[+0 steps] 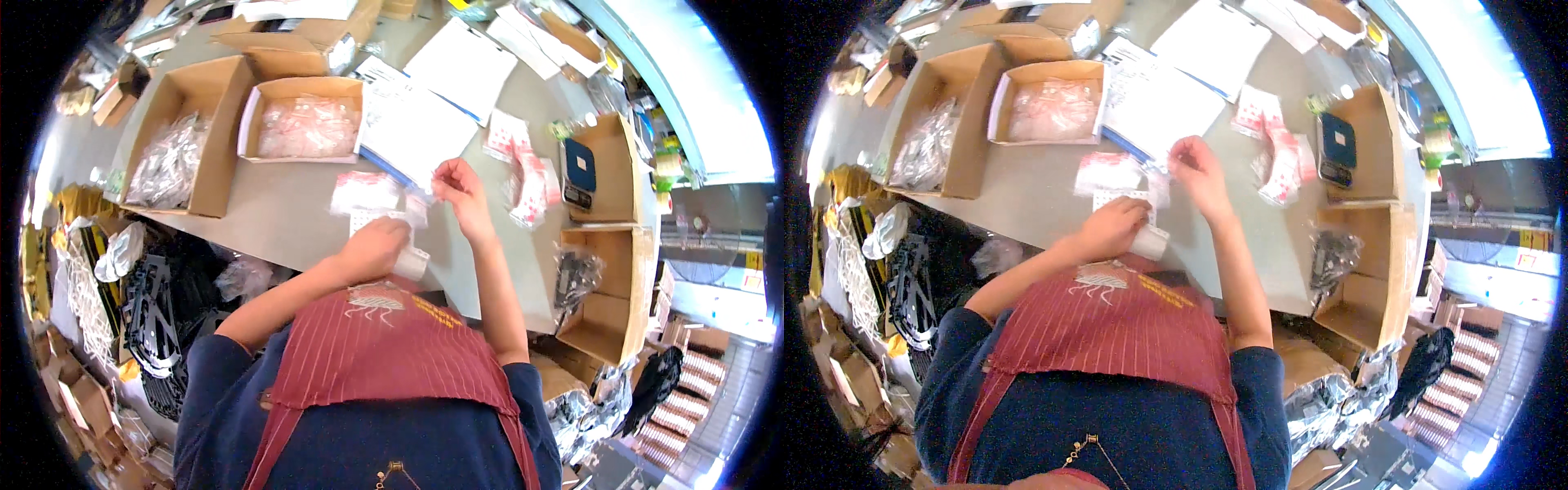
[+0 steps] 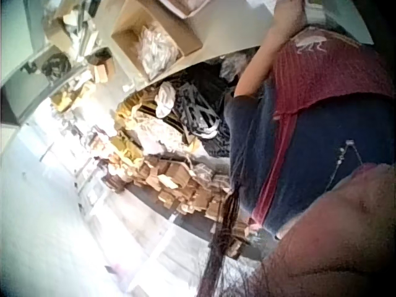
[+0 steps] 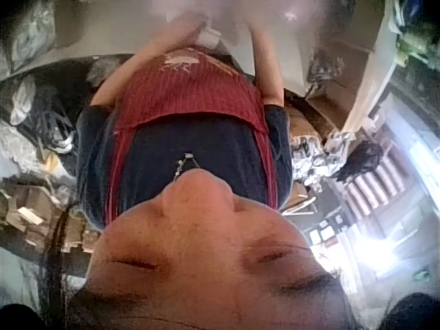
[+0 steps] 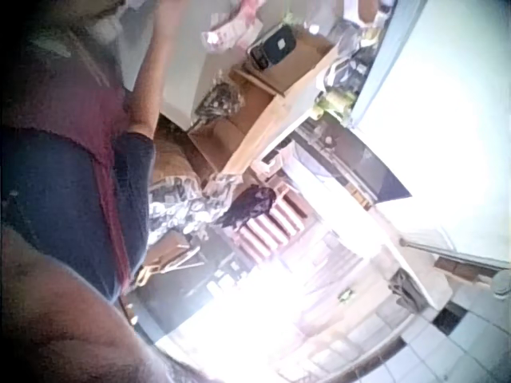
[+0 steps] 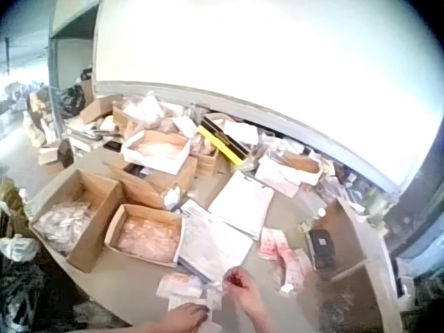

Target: The person puts small metal components into small plastic resealable bags and places the bags on the desk.

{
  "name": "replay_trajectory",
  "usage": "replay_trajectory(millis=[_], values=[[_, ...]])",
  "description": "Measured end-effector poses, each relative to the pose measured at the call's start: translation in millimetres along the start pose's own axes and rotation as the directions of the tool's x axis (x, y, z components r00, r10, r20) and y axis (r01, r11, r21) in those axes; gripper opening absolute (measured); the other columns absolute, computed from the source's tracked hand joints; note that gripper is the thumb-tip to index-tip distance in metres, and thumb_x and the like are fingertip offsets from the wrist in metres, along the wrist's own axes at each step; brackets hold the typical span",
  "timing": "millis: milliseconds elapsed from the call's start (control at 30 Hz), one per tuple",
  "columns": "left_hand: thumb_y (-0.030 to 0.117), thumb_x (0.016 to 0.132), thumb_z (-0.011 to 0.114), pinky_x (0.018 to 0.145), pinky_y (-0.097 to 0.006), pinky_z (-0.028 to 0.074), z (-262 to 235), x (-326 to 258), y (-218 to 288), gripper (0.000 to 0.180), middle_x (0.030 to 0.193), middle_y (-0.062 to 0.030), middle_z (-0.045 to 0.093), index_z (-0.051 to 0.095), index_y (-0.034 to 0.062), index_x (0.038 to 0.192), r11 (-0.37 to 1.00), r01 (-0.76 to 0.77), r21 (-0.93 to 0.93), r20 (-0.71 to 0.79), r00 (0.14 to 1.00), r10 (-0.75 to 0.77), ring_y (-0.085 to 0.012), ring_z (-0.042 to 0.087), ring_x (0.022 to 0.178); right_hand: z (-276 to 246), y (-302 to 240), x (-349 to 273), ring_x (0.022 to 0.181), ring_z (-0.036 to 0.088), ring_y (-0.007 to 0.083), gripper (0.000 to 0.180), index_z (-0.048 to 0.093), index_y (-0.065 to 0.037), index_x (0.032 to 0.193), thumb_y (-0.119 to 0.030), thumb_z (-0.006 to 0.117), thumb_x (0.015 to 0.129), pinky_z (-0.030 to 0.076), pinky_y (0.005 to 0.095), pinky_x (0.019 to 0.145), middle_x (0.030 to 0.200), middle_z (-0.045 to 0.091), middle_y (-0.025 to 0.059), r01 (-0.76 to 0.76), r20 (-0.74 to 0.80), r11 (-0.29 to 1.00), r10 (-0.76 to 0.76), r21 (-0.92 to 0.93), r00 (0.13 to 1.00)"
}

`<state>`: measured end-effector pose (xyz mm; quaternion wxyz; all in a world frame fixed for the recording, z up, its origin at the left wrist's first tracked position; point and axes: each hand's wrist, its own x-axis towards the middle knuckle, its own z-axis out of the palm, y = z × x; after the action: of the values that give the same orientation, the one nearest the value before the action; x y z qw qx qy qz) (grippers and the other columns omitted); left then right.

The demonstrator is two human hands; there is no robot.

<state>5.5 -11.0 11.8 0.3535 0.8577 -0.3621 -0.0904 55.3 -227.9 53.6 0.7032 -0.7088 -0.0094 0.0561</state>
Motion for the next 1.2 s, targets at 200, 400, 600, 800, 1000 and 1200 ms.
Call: replay_trajectory(millis=[200,400,600,800,1000,1200], values=[[0.021,0.089,0.063,0.083,-0.042,0.053,-4.1,-8.2,0.3,0.022,0.097,-0.0168,0.071,0.069,0.0044,0.102,0.887,0.339,-0.312,0.174,0.939,-0.297,-0.0346,0.068,0.093,87.4,-13.6,87.8,0.07,0.055,0.0097,0.013,0.058,-0.002,0.098,-0.002,0.066,0.087,0.044,0.026,0.061,0.082,0.059,0.0027,-0.004,0.15,0.991,-0.016,0.133,0.989],[0.026,0.09,0.065,0.082,-0.041,0.053,-16.5,-18.9,-3.8,0.022,0.101,-0.0135,0.072,0.071,0.0094,0.102,0.797,0.505,-0.332,0.076,0.856,-0.511,-0.0316,0.069,0.096,122.4,-26.7,102.5,0.08,0.06,0.0117,0.021,0.062,-0.002,0.106,-0.005,0.069,0.086,0.05,0.0276,0.066,0.089,0.065,0.0062,0.184,0.107,0.942,-0.16,-0.281,0.981],[0.03,0.089,0.067,0.079,-0.04,0.054,-33.1,-20.4,-7.0,0.023,0.099,-0.0104,0.073,0.072,0.0108,0.1,0.815,0.512,-0.27,-0.079,0.832,-0.549,-0.0289,0.07,0.093,66.2,-23.6,13.8,0.087,0.066,0.0243,0.024,0.062,-0.005,0.106,-0.009,0.07,0.084,0.054,0.0355,0.082,0.097,0.067,0.0104,0.237,0.291,0.872,-0.116,-0.428,0.95],[0.028,0.087,0.067,0.075,-0.04,0.053,-21.9,-8.3,-3.2,0.021,0.093,-0.0113,0.072,0.072,0.01,0.097,0.908,0.368,-0.2,-0.109,0.913,-0.394,-0.0313,0.069,0.086,35.0,-2.4,-56.8,0.094,0.062,0.0348,0.02,0.06,-0.005,0.102,-0.008,0.068,0.083,0.05,0.0436,0.087,0.097,0.064,0.014,0.284,0.352,0.705,-0.051,-0.65,0.934],[0.033,0.086,0.061,0.072,-0.04,0.053,-21.5,-1.6,3.9,0.023,0.088,-0.0102,0.072,0.073,0.0148,0.093,0.869,0.42,-0.262,-0.007,0.9,-0.437,-0.0302,0.069,0.083,38.8,-1.3,-75.7,0.094,0.06,0.0371,0.022,0.06,-0.007,0.1,-0.006,0.068,0.08,0.048,0.0462,0.083,0.097,0.062,0.0143,0.382,0.294,0.524,-0.246,-0.762,0.924],[0.034,0.086,0.06,0.072,-0.039,0.053,-24.4,-6.6,6.1,0.025,0.089,-0.0101,0.072,0.073,0.0138,0.094,0.861,0.447,-0.243,0.01,0.889,-0.458,-0.0307,0.069,0.084,38.2,0.6,-74.7,0.094,0.059,0.0379,0.022,0.061,-0.006,0.098,-0.008,0.07,0.077,0.049,0.0469,0.082,0.096,0.062,0.0152,0.382,0.305,0.553,-0.23,-0.74,0.924]])
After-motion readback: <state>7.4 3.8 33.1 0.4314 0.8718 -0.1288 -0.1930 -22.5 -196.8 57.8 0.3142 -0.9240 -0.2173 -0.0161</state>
